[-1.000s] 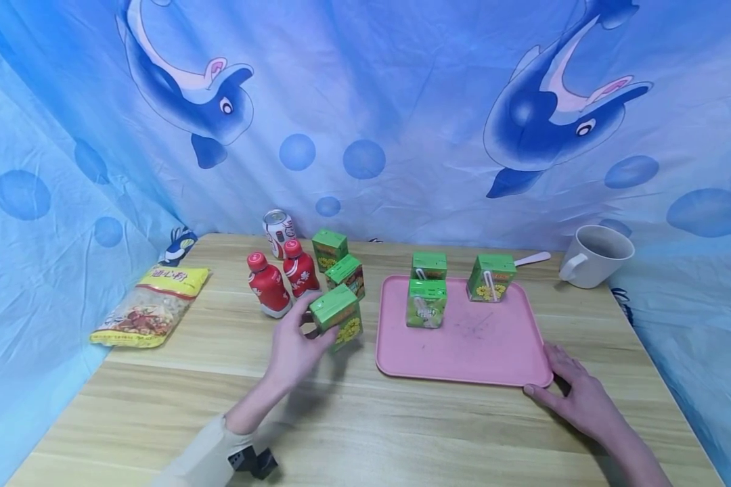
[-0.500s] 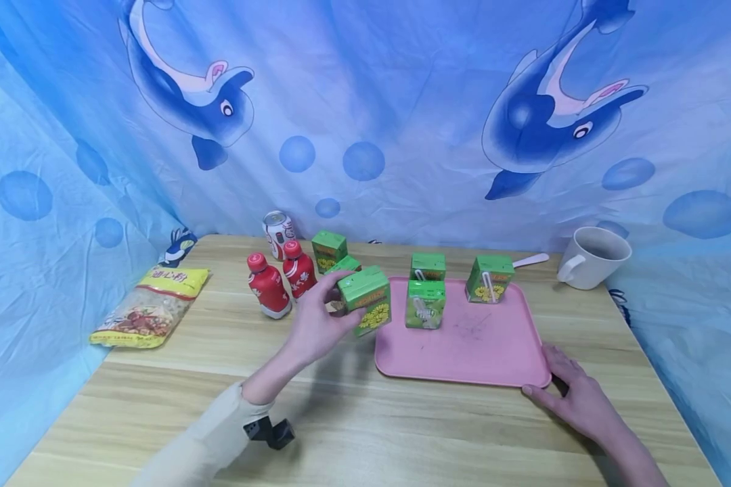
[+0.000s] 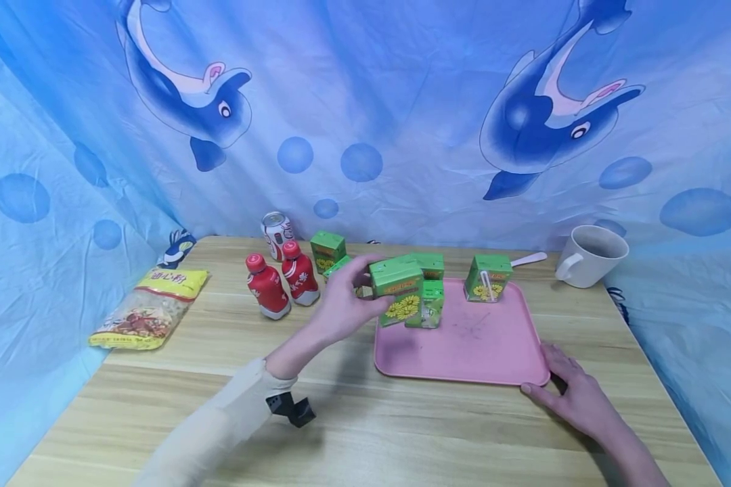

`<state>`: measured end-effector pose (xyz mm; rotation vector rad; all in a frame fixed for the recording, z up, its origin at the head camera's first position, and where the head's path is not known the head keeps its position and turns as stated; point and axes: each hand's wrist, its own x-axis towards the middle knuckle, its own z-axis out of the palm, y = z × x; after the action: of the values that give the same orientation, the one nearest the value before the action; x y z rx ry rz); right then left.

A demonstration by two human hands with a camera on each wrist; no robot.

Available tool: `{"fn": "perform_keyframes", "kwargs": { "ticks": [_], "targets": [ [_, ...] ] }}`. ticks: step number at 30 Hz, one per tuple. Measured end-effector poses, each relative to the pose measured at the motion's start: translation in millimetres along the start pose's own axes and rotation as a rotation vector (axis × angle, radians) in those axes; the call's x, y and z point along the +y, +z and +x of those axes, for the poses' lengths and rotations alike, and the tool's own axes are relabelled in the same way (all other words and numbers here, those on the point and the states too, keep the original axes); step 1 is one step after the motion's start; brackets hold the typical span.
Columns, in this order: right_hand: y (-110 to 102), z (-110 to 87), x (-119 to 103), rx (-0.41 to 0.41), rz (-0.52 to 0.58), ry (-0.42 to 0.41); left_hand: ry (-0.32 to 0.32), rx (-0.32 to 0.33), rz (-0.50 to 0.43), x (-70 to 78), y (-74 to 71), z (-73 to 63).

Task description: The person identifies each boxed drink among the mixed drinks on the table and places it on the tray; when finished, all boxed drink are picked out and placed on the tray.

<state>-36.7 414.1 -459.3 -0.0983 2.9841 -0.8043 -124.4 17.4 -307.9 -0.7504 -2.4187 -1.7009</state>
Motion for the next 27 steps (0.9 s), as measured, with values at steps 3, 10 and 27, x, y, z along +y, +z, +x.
{"fn": "perform_keyframes", "kwargs": {
  "ticks": [3,10,27],
  "targets": [
    [-0.2,-0.3,0.0,0.006,0.003,-0.006,-0.01,-0.026,-0.02,5.8,7.5,7.0],
    [0.2,-0.2,-0.5,-0.004,0.003,0.001,-0.012,-0.078,-0.025,15.3,28.9,22.9],
    [2.3,-0.9,-1.9,0.027,0.007,-0.008,-0.071,-0.12,-0.024,11.7,89.9,49.4]
  ]
}}
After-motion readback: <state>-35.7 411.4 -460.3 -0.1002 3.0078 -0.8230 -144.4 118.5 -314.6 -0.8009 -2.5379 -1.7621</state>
